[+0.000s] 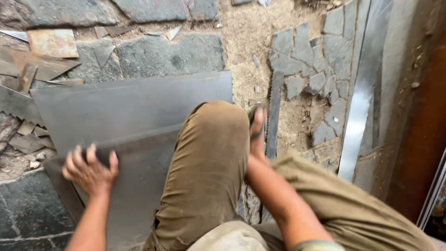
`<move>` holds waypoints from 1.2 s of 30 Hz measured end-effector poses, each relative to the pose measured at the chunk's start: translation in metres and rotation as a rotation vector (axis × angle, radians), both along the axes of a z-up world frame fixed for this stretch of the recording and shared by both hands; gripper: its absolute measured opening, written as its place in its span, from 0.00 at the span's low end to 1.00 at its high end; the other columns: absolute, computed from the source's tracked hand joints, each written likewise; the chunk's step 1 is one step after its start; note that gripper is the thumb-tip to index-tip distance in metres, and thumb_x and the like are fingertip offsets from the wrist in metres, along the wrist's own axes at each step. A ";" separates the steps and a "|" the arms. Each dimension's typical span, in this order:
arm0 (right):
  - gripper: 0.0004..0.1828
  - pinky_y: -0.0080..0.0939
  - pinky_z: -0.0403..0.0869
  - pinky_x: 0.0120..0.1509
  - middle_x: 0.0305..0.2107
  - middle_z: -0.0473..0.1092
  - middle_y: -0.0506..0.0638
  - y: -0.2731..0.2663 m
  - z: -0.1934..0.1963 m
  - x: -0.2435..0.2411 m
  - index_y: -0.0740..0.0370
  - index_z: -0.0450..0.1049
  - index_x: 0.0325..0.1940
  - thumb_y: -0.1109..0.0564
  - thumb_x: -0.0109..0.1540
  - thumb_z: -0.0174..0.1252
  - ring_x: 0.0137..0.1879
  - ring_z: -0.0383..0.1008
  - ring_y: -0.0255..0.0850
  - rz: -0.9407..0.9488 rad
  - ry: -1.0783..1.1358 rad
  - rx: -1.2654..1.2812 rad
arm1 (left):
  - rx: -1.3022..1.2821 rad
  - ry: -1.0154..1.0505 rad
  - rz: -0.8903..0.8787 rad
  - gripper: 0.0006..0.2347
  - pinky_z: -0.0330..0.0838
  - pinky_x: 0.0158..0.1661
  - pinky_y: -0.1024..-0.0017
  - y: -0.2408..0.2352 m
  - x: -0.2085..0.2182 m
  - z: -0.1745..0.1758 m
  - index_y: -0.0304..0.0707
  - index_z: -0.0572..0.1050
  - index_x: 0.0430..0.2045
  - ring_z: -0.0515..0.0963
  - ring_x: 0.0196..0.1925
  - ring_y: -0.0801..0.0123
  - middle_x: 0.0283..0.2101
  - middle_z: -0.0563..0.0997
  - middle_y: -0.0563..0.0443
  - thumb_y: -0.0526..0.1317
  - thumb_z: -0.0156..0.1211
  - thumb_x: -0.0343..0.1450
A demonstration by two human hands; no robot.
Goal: The person marks a metal sheet using a small piece of stone or chalk and a metal square to define straight lines, occasionally shifting their position on the floor to reach different sides of the sheet.
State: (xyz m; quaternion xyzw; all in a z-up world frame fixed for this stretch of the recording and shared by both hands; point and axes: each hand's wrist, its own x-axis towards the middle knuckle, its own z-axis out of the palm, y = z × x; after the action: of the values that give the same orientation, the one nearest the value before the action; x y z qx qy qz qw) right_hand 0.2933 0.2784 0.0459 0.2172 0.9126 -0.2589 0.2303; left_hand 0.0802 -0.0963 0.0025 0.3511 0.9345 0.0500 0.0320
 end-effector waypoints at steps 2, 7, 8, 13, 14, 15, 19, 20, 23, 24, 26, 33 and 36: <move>0.18 0.54 0.77 0.42 0.47 0.70 0.57 -0.015 -0.006 0.011 0.58 0.69 0.51 0.52 0.61 0.62 0.40 0.78 0.56 -0.041 -0.013 -0.083 | -0.028 0.008 0.040 0.24 0.51 0.70 0.44 -0.019 0.020 -0.008 0.47 0.63 0.61 0.57 0.73 0.49 0.67 0.62 0.41 0.60 0.49 0.77; 0.19 0.54 0.77 0.43 0.45 0.71 0.57 -0.031 -0.022 0.032 0.58 0.68 0.51 0.53 0.59 0.63 0.41 0.78 0.57 -0.072 -0.084 -0.125 | -0.027 0.000 0.081 0.23 0.50 0.71 0.46 -0.038 0.044 -0.023 0.49 0.62 0.61 0.57 0.73 0.50 0.65 0.61 0.42 0.60 0.48 0.77; 0.19 0.54 0.77 0.43 0.45 0.71 0.57 -0.030 -0.024 0.029 0.58 0.68 0.51 0.53 0.59 0.63 0.41 0.78 0.57 -0.060 -0.092 -0.117 | -0.019 0.011 0.083 0.24 0.51 0.71 0.45 -0.039 0.041 -0.023 0.49 0.62 0.63 0.57 0.74 0.49 0.67 0.61 0.42 0.60 0.48 0.77; 0.21 0.55 0.77 0.44 0.43 0.71 0.58 -0.014 -0.011 0.006 0.58 0.68 0.51 0.53 0.57 0.65 0.42 0.78 0.58 -0.028 -0.150 -0.036 | 0.069 0.031 0.078 0.27 0.53 0.70 0.43 -0.030 0.032 -0.019 0.48 0.64 0.65 0.60 0.74 0.46 0.67 0.64 0.40 0.60 0.50 0.74; 0.21 0.55 0.77 0.44 0.42 0.71 0.58 -0.014 -0.008 0.000 0.58 0.68 0.51 0.53 0.56 0.65 0.42 0.78 0.58 -0.009 -0.180 0.002 | 0.074 0.027 0.072 0.27 0.54 0.70 0.43 -0.030 0.033 -0.017 0.48 0.64 0.66 0.60 0.74 0.45 0.68 0.64 0.40 0.60 0.51 0.75; 0.22 0.55 0.77 0.44 0.42 0.71 0.58 -0.014 -0.005 -0.008 0.58 0.67 0.51 0.53 0.56 0.65 0.42 0.78 0.59 0.014 -0.209 0.034 | 0.080 0.023 0.066 0.27 0.54 0.70 0.42 -0.028 0.031 -0.018 0.47 0.64 0.66 0.60 0.74 0.45 0.68 0.64 0.39 0.60 0.52 0.75; 0.37 0.57 0.76 0.42 0.43 0.69 0.59 -0.021 0.009 -0.024 0.59 0.65 0.47 0.46 0.43 0.78 0.41 0.77 0.61 0.011 -0.398 0.038 | 0.100 0.007 0.068 0.27 0.55 0.69 0.39 -0.029 0.033 -0.006 0.46 0.64 0.65 0.61 0.73 0.41 0.67 0.65 0.37 0.58 0.57 0.76; 0.37 0.57 0.76 0.41 0.44 0.69 0.59 -0.018 0.010 -0.028 0.58 0.65 0.46 0.47 0.43 0.79 0.41 0.77 0.61 0.012 -0.373 0.036 | 0.089 -0.007 0.072 0.27 0.55 0.69 0.38 -0.026 0.029 -0.008 0.46 0.64 0.65 0.61 0.73 0.40 0.67 0.65 0.37 0.58 0.58 0.75; 0.38 0.58 0.75 0.40 0.44 0.69 0.59 -0.019 0.013 -0.027 0.57 0.65 0.47 0.46 0.42 0.79 0.40 0.76 0.62 0.037 -0.312 0.043 | 0.063 -0.050 0.069 0.28 0.54 0.69 0.37 -0.028 0.028 -0.005 0.45 0.63 0.67 0.60 0.74 0.38 0.69 0.64 0.36 0.58 0.59 0.76; 0.40 0.58 0.76 0.39 0.44 0.69 0.60 -0.020 0.014 -0.024 0.59 0.64 0.47 0.44 0.42 0.79 0.40 0.76 0.62 0.061 -0.294 0.062 | 0.066 -0.059 0.059 0.28 0.54 0.69 0.37 -0.031 0.030 -0.004 0.45 0.63 0.68 0.60 0.74 0.38 0.70 0.64 0.36 0.58 0.59 0.77; 0.38 0.58 0.76 0.40 0.44 0.70 0.59 -0.016 0.011 -0.027 0.57 0.65 0.46 0.44 0.42 0.80 0.41 0.76 0.62 0.054 -0.289 0.038 | 0.070 -0.064 0.045 0.29 0.53 0.69 0.37 -0.032 0.029 -0.008 0.44 0.62 0.69 0.59 0.75 0.38 0.71 0.63 0.35 0.58 0.59 0.77; 0.42 0.59 0.74 0.41 0.42 0.70 0.58 -0.012 0.002 -0.012 0.59 0.66 0.45 0.41 0.38 0.81 0.42 0.75 0.61 0.133 -0.182 0.111 | 0.112 -0.026 0.026 0.28 0.52 0.70 0.38 -0.040 0.032 -0.017 0.43 0.62 0.67 0.56 0.78 0.40 0.70 0.62 0.36 0.57 0.54 0.76; 0.39 0.58 0.74 0.41 0.41 0.70 0.57 -0.026 0.000 0.017 0.59 0.66 0.45 0.43 0.41 0.80 0.41 0.76 0.61 0.081 -0.029 0.180 | 0.146 0.009 0.006 0.26 0.51 0.71 0.39 -0.041 0.034 -0.013 0.43 0.64 0.67 0.56 0.78 0.41 0.69 0.62 0.36 0.56 0.56 0.77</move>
State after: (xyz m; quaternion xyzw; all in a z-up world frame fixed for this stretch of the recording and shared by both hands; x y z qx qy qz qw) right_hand 0.3099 0.2519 0.0462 0.2036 0.9367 -0.1634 0.2332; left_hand 0.1145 -0.1369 -0.0109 0.3499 0.9295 0.1166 0.0017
